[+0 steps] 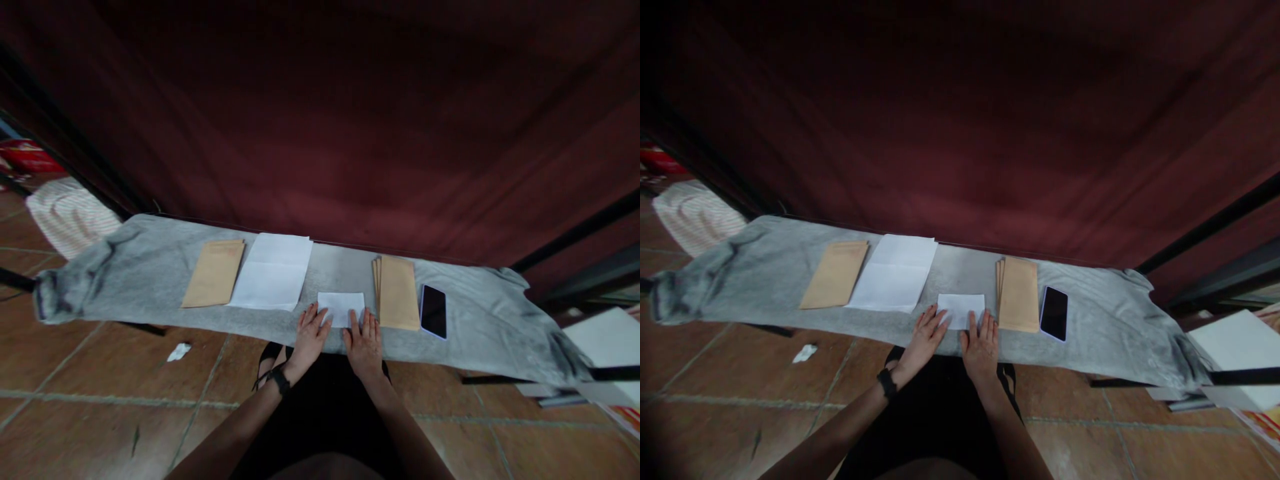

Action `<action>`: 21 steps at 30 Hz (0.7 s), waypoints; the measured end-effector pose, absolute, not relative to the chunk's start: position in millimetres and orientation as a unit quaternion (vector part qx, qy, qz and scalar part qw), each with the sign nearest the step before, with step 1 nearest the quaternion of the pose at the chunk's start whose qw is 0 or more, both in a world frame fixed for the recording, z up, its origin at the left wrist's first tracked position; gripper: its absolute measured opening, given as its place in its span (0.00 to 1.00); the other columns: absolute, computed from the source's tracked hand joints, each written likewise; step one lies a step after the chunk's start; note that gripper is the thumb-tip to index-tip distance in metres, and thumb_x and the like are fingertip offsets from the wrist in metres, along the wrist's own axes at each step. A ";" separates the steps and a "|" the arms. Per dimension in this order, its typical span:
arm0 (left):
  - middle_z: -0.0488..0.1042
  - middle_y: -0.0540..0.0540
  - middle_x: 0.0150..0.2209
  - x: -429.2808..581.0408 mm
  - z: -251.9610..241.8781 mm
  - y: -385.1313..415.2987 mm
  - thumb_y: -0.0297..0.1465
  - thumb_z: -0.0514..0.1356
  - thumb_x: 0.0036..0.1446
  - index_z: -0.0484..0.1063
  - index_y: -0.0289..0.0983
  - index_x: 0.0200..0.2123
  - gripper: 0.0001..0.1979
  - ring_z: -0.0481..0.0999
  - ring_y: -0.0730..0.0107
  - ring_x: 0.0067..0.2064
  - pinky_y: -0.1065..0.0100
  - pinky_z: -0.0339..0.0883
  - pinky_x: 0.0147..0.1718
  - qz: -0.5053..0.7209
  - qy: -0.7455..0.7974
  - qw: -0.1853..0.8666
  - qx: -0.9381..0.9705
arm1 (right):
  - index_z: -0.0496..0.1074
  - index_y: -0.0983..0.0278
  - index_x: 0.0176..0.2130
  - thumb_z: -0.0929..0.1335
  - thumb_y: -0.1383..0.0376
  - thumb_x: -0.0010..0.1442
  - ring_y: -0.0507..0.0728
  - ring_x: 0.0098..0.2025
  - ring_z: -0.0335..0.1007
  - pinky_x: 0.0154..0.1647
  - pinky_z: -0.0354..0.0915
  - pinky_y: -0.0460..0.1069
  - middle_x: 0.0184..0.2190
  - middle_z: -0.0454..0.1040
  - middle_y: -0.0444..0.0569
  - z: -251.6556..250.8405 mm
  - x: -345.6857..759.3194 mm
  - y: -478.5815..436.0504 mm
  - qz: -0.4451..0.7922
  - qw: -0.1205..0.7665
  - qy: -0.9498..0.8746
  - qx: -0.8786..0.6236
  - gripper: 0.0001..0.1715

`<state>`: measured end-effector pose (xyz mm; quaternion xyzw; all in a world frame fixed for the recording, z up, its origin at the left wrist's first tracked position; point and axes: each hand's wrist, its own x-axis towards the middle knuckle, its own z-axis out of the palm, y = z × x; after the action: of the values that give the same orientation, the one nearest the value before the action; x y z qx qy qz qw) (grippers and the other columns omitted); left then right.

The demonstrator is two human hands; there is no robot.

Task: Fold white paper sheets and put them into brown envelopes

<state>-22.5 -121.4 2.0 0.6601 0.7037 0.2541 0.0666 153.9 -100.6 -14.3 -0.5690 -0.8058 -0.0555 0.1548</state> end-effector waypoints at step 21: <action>0.78 0.34 0.43 -104.1 60.3 -100.7 0.27 0.44 0.66 0.67 0.32 0.55 0.19 0.79 0.55 0.46 0.61 0.72 0.39 0.048 0.839 -0.011 0.543 | 0.51 0.62 0.70 0.59 0.55 0.70 0.72 0.69 0.49 0.63 0.54 0.67 0.71 0.46 0.65 -27.6 157.4 -97.9 -0.072 0.204 -0.814 -0.539 0.34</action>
<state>-104.1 -100.7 60.3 0.5425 0.8386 0.0483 -0.0112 157.4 -97.9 -27.6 -0.5395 -0.8137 -0.0724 0.2040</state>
